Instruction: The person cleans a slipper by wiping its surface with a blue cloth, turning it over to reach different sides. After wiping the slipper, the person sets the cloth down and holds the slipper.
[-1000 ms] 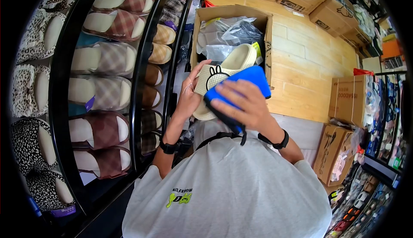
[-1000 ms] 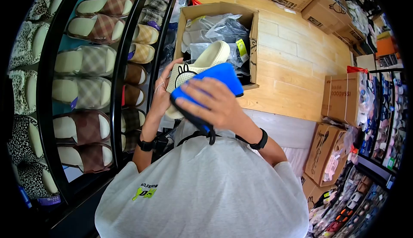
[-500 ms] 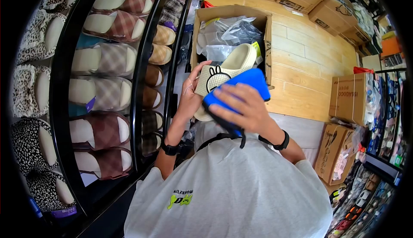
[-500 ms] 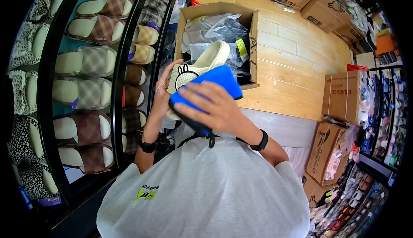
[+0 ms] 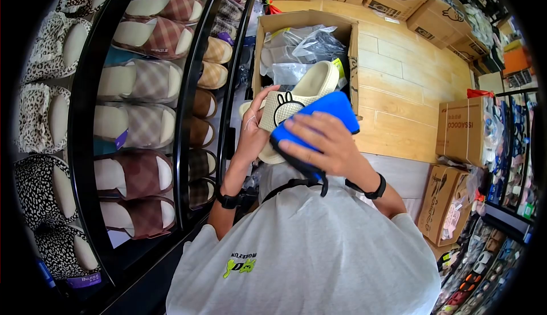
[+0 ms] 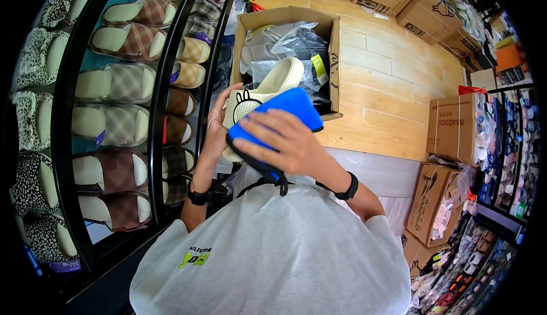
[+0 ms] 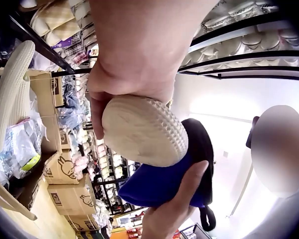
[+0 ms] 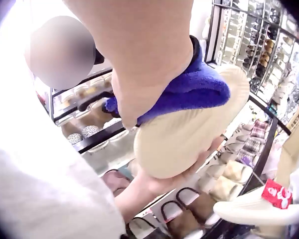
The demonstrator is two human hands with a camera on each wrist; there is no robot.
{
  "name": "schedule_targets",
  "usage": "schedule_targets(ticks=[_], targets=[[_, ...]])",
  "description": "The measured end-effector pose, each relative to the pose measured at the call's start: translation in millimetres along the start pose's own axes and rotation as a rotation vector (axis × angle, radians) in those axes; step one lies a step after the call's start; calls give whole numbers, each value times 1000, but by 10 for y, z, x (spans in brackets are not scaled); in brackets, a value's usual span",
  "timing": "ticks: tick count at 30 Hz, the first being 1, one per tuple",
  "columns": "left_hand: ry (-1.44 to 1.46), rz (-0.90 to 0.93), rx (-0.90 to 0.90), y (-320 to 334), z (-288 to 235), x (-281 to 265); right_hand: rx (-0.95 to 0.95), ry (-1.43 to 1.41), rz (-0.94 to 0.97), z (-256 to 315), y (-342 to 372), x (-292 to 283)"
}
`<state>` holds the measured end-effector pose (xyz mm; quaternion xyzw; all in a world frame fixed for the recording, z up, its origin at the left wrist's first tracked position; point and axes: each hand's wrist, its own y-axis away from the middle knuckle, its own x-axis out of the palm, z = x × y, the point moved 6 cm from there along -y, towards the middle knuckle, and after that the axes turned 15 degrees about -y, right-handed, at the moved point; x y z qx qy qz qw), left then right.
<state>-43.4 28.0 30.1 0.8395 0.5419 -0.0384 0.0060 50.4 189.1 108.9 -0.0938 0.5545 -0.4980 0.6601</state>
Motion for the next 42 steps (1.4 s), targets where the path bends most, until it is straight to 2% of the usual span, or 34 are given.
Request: schedule_targets(ticks=[3, 6, 8, 10, 12, 14, 18, 20, 22, 24, 26, 29, 33, 36, 38, 41, 42], targets=[[-51, 17, -6, -10, 22, -13, -164, 6, 102, 190, 52, 163], [-56, 29, -27, 2, 73, -6, -160, -10, 98, 25, 75, 71], [-139, -5, 74, 20, 3, -29, -23, -64, 38, -188, 122, -43], [-82, -30, 49, 31, -32, -22, 132, -130, -102, -287, 37, -198], [-49, 5, 34, 35, -51, -8, 136, -123, -114, -258, 1, -197], [-66, -21, 50, 20, -51, 16, 59, -111, -120, -122, -25, -152], [-57, -31, 27, 18, -22, 13, -162, -26, 66, 157, 83, 124], [-81, 8, 40, 20, -28, 4, -175, -46, 75, 74, 106, 95], [-134, -13, 56, 31, -40, -20, -52, -104, 80, -120, 72, -30], [-97, -32, 62, 57, -62, -36, 95, -133, -48, -271, 39, -175], [-73, -20, 55, 66, -69, -36, 135, -132, -115, -279, -4, -218], [-91, -24, 52, 47, -96, -29, -20, -85, -98, -181, -26, -107], [-38, -77, 41, -10, -22, -33, -227, -35, 35, 158, -13, 115], [-100, -40, 47, 18, -59, -55, -262, -67, 63, 72, 41, 89], [-137, -59, 99, 46, -17, -99, -159, -106, 26, -138, 57, -26], [-43, -13, 40, 68, 20, -111, 104, -87, -176, -346, -5, -255], [-43, -15, 41, 60, 21, -112, 100, -40, -216, -371, 2, -257]])
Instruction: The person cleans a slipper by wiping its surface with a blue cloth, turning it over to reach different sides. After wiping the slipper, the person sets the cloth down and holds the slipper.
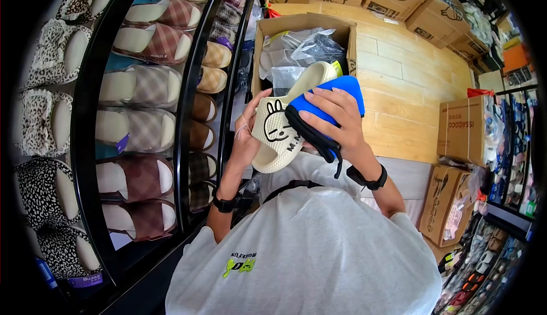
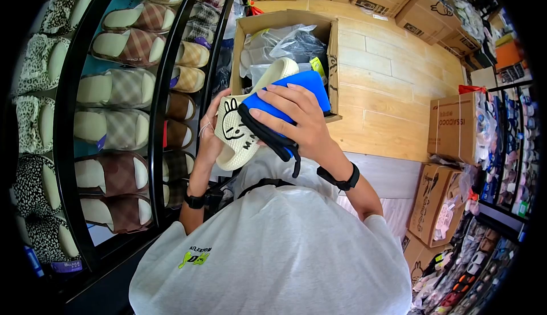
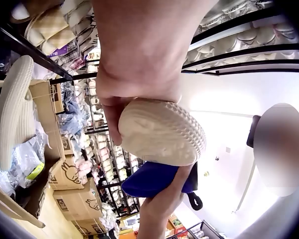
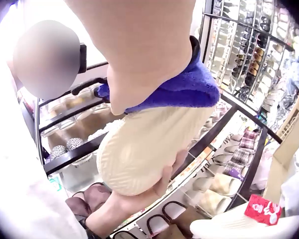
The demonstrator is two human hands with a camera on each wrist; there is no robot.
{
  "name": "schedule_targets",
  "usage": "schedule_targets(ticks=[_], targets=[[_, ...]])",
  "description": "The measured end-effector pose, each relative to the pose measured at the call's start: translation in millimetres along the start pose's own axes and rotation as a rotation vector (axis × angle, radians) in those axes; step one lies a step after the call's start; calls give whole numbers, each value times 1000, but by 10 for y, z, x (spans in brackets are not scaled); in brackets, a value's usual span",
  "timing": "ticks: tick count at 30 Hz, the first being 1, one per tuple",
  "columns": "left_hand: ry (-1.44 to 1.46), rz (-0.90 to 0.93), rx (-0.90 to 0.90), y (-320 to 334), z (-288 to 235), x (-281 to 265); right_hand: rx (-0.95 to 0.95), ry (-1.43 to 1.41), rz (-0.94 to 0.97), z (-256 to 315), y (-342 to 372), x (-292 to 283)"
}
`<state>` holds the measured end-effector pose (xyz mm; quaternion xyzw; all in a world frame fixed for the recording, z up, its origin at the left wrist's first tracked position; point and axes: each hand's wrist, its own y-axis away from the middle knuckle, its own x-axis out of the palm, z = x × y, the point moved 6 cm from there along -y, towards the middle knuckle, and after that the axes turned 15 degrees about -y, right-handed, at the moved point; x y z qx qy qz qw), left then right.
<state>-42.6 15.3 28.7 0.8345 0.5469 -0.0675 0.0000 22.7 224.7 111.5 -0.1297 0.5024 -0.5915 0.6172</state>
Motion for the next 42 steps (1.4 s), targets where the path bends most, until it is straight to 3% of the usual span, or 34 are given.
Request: schedule_targets(ticks=[3, 8, 11, 14, 22, 26, 32, 35, 38, 42], targets=[[-19, 60, 6, -32, -117, 63, -92, -8, 3, 179, 52, 77], [-37, 82, 26, -70, -123, 98, -288, 34, 169, 366, 193, 232], [-5, 95, -28, -66, -76, 92, -147, -20, 181, 40, 134, 47], [-16, 85, -43, -65, -58, 83, 29, -5, -7, -114, -7, -97], [-18, 77, -30, -50, -69, 60, -55, -35, 190, -57, 115, 10], [-50, 86, 12, -40, -87, 15, 79, 56, 20, -204, 68, -74], [-8, 89, -13, -58, -75, 29, -125, 59, 161, 73, 199, 106], [-16, 89, -42, -48, -58, 33, -12, 29, 86, -185, 89, -85], [22, 104, -72, -33, -83, 74, 219, -6, -217, -516, 175, -212], [12, 151, -67, -51, -101, 133, 129, 112, -155, -259, 262, -132]])
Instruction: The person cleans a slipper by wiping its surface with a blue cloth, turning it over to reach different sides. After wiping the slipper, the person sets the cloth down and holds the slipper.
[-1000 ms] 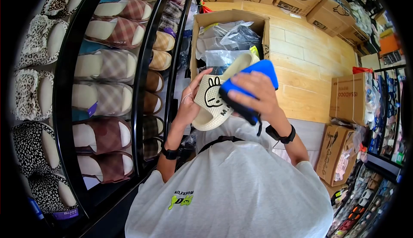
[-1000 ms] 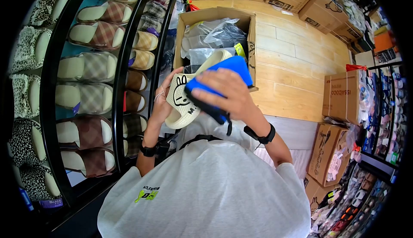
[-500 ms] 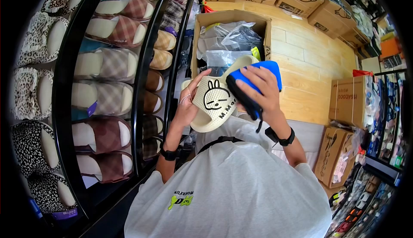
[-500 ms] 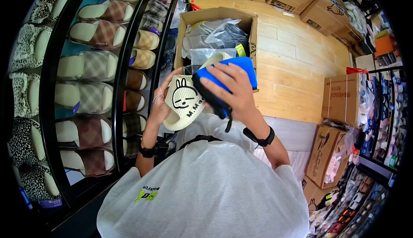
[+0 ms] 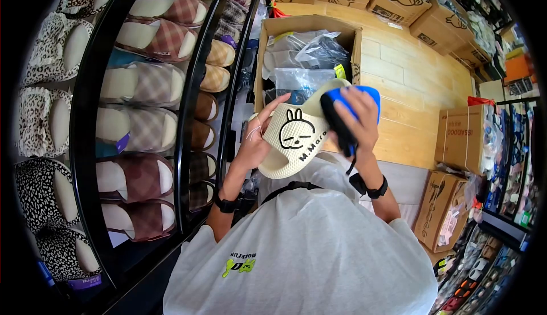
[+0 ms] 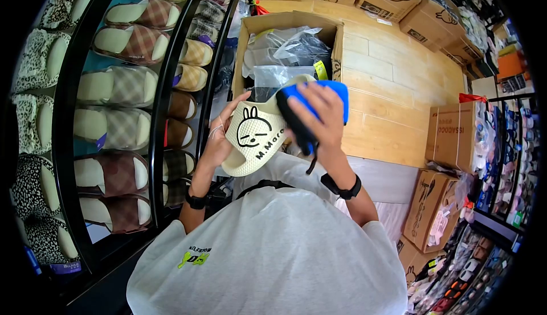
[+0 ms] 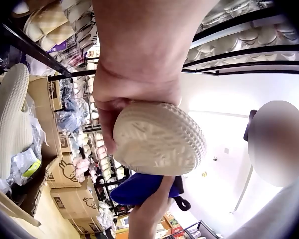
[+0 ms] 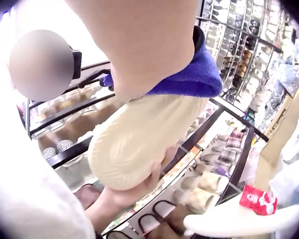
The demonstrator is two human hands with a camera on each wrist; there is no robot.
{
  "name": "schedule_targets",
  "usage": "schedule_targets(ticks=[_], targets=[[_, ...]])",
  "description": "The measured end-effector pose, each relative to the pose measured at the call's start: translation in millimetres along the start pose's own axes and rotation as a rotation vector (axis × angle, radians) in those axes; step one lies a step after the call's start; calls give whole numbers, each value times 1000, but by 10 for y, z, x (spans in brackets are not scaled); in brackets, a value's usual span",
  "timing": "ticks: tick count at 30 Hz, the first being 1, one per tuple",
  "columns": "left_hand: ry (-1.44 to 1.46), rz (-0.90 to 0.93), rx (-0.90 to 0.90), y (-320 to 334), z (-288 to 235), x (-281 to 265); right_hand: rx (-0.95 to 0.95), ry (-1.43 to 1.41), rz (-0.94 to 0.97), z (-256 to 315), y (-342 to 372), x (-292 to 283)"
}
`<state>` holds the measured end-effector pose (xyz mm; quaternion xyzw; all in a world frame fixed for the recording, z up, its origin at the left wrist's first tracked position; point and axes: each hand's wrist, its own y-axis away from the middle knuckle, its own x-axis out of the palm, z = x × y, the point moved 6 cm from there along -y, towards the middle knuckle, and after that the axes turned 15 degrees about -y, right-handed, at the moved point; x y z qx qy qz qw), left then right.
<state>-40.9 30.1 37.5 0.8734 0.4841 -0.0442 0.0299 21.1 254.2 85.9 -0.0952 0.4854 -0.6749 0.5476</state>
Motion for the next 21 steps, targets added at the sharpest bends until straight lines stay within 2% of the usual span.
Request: schedule_targets(ticks=[3, 6, 10, 13, 16, 17, 18, 20, 21], targets=[[4, -6, -21, -41, -23, 49, -136, -60, 85, 313, 149, 97], [-38, -27, -25, -5, -86, 93, -250, -44, 169, 197, 233, 22], [-83, -2, -23, 57, -110, 94, -16, -133, 2, -239, 18, -240], [-71, 29, -41, 90, -42, 76, 404, -443, -151, -458, -2, -307], [23, 42, -43, 80, -99, 84, 776, -685, -507, -687, 460, -189], [20, 52, -34, 68, -126, 83, 796, -780, -620, -727, 554, -119], [18, 53, -36, 61, -144, 70, 797, -781, -622, -710, 545, -47], [-45, 57, -46, 44, -166, 38, 937, -1001, -829, -760, 630, 68], [-23, 38, -56, 50, -136, 22, 993, -1078, -779, -760, 591, 98]])
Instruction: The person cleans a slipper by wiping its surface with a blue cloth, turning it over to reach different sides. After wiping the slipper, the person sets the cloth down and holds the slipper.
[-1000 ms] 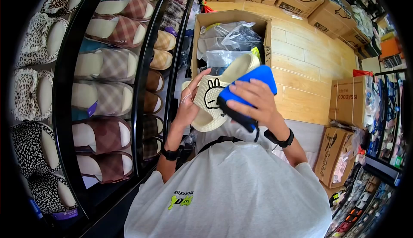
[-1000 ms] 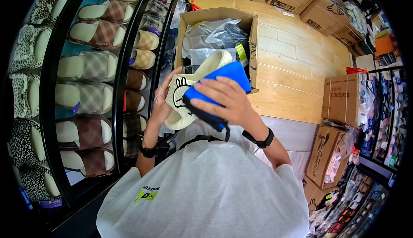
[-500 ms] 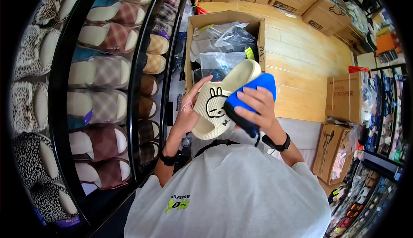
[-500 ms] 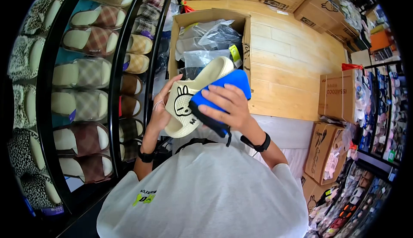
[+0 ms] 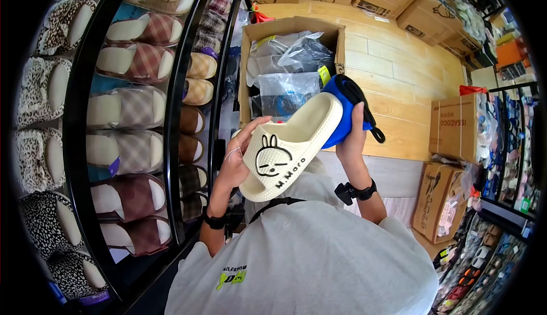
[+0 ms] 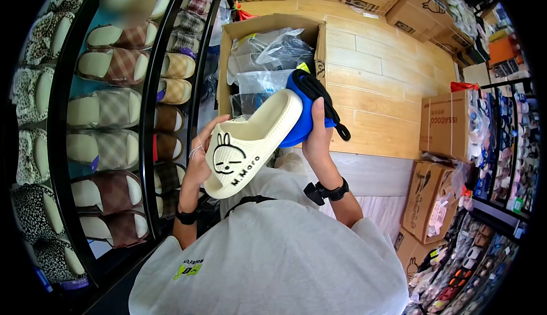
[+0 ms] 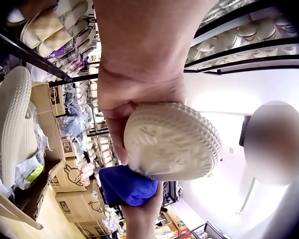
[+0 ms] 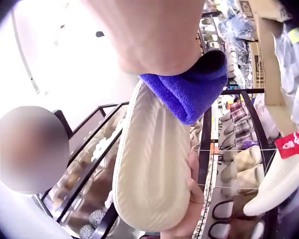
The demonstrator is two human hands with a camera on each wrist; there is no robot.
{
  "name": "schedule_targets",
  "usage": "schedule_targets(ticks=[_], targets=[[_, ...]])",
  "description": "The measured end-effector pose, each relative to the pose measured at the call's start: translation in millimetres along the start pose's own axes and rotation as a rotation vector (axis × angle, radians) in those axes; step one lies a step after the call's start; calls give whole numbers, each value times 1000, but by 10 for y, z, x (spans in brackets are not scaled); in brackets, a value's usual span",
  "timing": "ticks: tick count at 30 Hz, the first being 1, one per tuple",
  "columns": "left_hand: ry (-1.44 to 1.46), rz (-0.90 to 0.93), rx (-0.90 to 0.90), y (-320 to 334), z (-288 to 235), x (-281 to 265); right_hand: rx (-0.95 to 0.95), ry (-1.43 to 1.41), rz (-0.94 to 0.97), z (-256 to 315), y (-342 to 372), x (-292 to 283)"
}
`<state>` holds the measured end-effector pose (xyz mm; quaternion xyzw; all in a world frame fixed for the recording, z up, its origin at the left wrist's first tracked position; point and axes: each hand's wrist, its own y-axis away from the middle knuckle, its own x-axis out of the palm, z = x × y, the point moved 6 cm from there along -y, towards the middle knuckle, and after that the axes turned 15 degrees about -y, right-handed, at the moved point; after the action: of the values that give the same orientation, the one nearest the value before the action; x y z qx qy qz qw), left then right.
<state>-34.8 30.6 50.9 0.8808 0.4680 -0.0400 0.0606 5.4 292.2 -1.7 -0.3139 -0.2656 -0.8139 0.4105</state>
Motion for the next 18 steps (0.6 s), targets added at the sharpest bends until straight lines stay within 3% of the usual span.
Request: schedule_targets(ticks=[3, 4, 5, 8, 11, 13, 14, 17, 18], targets=[[18, 16, 34, 16, -34, 13, 289, -73, 27, -271, -59, -134], [100, 7, -18, 4, -64, 37, 317, 26, -36, -398, 5, -263], [100, 19, -19, -10, -108, 66, 342, 53, 175, -545, 51, -406], [-27, 33, 18, -28, -219, 115, 279, 4, 101, -463, 206, -112], [-41, 0, 46, -47, -209, 66, 379, -110, -83, -316, -22, -20], [-30, -12, 17, -55, -154, 10, 312, -225, 85, -94, -158, 123], [14, -5, -16, -71, -134, -5, 226, -146, 137, 72, -155, 218], [114, 64, 8, -116, -62, -35, 191, -192, 175, 181, -163, 284], [191, 61, -76, -156, 25, -23, 204, -177, 133, 150, -147, 267]])
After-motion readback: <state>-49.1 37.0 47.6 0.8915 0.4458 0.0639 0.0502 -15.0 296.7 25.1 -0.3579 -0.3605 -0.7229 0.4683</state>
